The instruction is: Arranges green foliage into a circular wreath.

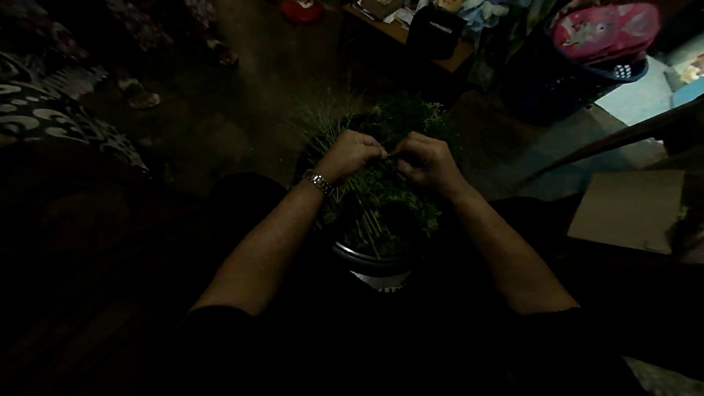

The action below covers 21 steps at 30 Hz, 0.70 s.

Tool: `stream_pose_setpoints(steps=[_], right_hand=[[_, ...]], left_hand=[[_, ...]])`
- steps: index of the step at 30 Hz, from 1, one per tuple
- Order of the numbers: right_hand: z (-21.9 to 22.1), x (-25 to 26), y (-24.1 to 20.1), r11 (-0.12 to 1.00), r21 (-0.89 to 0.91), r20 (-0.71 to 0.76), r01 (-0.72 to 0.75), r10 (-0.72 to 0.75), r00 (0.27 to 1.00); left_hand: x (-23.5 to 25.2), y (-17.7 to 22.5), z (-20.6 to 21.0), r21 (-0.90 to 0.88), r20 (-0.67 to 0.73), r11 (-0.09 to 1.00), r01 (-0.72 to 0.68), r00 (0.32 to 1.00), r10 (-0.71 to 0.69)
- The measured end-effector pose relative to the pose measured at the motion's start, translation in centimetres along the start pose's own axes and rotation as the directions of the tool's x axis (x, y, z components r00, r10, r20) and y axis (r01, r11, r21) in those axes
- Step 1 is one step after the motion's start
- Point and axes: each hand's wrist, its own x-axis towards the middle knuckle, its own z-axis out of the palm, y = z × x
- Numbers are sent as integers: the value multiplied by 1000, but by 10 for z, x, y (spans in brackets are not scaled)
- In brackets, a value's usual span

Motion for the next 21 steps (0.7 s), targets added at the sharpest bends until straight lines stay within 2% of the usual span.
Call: stream_pose_setpoints(steps=[8, 14, 17, 21], right_hand=[[-19, 2, 1, 998, 1, -33, -67, 67, 997], [-42, -5, 19, 978, 96, -124, -184, 195, 973], [-37, -4, 19, 993, 15, -68, -115, 116, 991], [-8, 1, 1, 989, -148, 52, 18, -10, 999]], left_hand=[[0, 0, -8, -3, -13, 999, -44, 999, 44], [-7, 2, -22, 107, -50, 993, -44, 998, 50], [-7, 2, -20, 125, -32, 990, -57, 998, 61], [-4, 1, -12, 112, -30, 992, -59, 998, 62]])
